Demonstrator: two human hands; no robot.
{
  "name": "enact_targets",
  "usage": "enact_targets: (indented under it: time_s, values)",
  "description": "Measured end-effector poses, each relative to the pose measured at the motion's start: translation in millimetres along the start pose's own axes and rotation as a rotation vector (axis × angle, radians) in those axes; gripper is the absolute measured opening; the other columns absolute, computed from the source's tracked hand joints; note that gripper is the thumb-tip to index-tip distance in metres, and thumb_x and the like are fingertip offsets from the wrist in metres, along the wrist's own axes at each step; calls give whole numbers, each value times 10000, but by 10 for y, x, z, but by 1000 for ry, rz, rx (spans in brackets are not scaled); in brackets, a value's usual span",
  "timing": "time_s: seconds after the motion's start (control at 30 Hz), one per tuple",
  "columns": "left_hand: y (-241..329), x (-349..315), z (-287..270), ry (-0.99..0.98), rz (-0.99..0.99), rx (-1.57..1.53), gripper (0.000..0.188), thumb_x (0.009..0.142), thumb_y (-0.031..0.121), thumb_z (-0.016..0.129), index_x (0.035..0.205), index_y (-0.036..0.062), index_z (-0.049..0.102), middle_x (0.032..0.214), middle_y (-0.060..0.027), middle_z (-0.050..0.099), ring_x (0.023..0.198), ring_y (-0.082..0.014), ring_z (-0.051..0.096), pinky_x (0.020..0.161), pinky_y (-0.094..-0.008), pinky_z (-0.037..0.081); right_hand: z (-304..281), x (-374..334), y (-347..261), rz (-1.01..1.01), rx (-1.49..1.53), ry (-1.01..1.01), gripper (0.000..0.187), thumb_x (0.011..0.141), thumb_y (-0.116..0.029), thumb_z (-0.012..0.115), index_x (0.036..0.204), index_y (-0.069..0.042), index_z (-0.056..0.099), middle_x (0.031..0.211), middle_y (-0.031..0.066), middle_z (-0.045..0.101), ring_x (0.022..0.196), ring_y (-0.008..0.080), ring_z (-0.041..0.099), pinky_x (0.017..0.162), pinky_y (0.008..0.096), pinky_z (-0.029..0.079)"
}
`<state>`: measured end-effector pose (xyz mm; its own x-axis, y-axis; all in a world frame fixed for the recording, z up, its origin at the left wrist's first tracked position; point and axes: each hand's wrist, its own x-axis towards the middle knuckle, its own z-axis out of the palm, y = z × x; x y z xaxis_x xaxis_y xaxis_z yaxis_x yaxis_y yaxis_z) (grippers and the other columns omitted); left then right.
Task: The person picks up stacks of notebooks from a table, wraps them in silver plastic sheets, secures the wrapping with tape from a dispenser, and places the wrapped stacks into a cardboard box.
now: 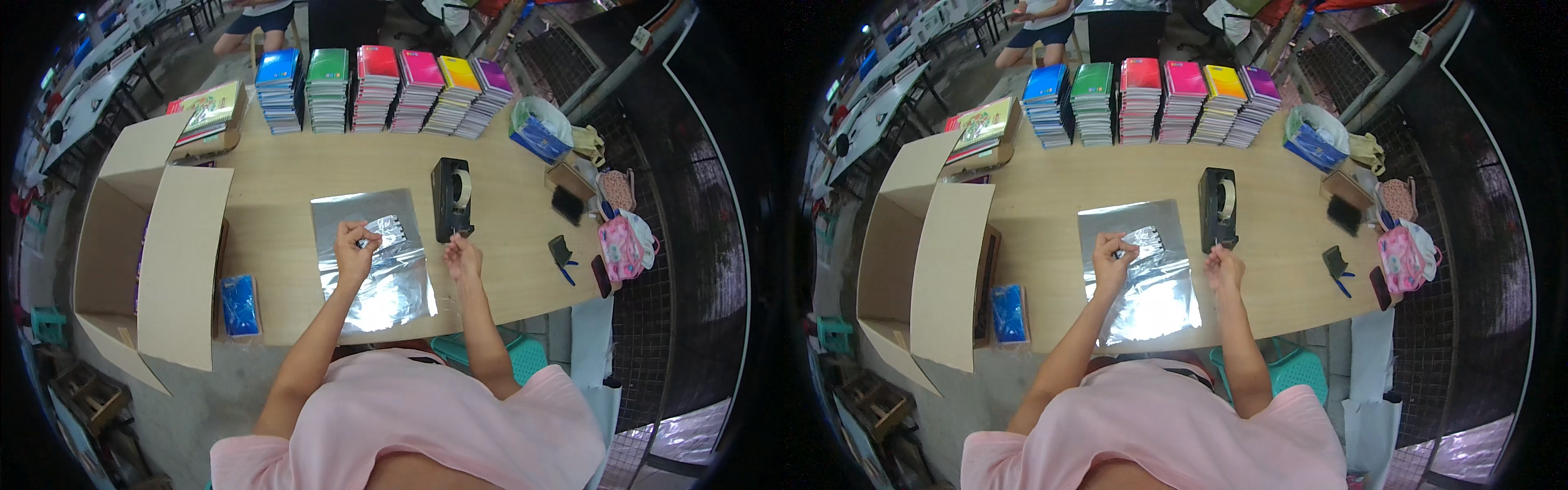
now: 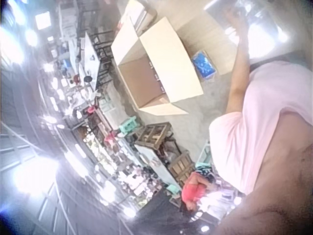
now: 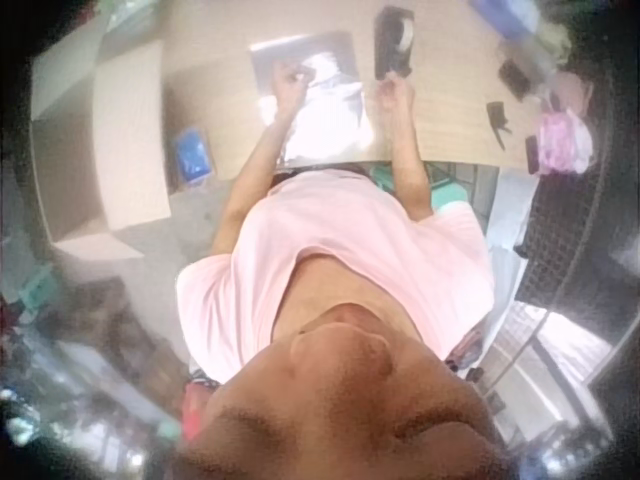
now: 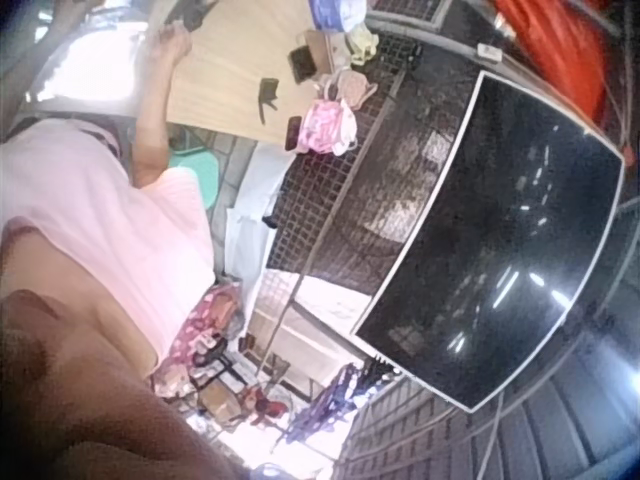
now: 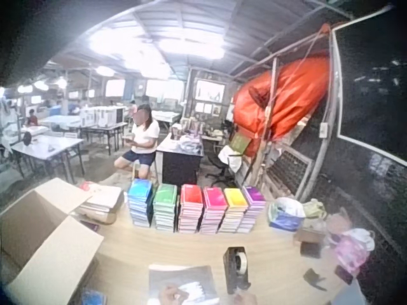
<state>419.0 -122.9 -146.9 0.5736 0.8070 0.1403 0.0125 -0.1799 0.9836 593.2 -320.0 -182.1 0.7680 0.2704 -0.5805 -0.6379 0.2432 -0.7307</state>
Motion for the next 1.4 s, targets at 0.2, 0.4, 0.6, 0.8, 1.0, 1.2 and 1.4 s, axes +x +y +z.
enact_targets:
  time_s: [0.2, 0.4, 0.6, 0.8, 1.0, 1.2, 1.4]
  values:
    - [-33, 19, -29, 27, -13, -20, 119, 646, -6, 770, 739, 55, 725, 1005, -95, 567, 1058, -244, 559, 911, -351, 409, -80, -158, -172, -168, -228, 133, 160, 885, -158, 674, 777, -57, 611, 606, 22, 580, 478, 128, 527, 445, 261, 425]
    - [-65, 16, 49, 29, 4, -18, 127, 643, -2, 774, 749, 51, 728, 985, -93, 555, 1073, -242, 550, 935, -355, 402, -395, 239, 165, 249, 282, -56, 113, 832, -88, 667, 741, -45, 616, 596, 29, 576, 479, 123, 514, 445, 269, 405]
    - [-101, 6, 10, 34, 20, -61, 141, 630, -30, 766, 735, 49, 717, 1000, -94, 538, 1094, -252, 545, 926, -362, 406, -81, -47, 564, 4, -237, -120, 146, 853, -57, 598, 710, -37, 620, 540, 35, 558, 426, 112, 503, 382, 243, 350]
    - [-19, -13, 16, 58, 33, -34, 126, 630, -24, 767, 694, 43, 683, 989, -103, 534, 1088, -256, 545, 913, -378, 414, 1183, -1138, -363, -354, -473, -373, 247, 850, -174, 720, 686, -14, 627, 555, 36, 575, 403, 85, 484, 365, 216, 343]
    - [10, -37, 72, 69, 38, -35, 101, 645, -8, 763, 667, 44, 679, 1009, -108, 542, 1072, -261, 548, 899, -378, 418, 1124, -841, 173, -303, -766, -247, 324, 813, -262, 776, 656, -19, 629, 515, 31, 573, 386, 83, 495, 357, 241, 361]
    - [-155, -27, -9, -22, 52, -126, 470, 659, 57, 790, 1095, 70, 615, 1027, -110, 548, 1039, -224, 545, 917, -376, 419, 1089, -868, 350, -304, -817, -168, 379, 812, -272, 784, 596, -45, 571, 487, 11, 519, 373, 67, 437, 342, 230, 288]
    - [-13, 297, -221, -329, 30, 15, 887, 699, 293, 827, 1425, 59, 373, 1068, -134, 559, 998, -220, 554, 893, -374, 457, 940, -662, 576, -331, -882, -152, 402, 822, -346, 774, 610, -55, 597, 480, 17, 513, 390, 61, 447, 353, 233, 292]
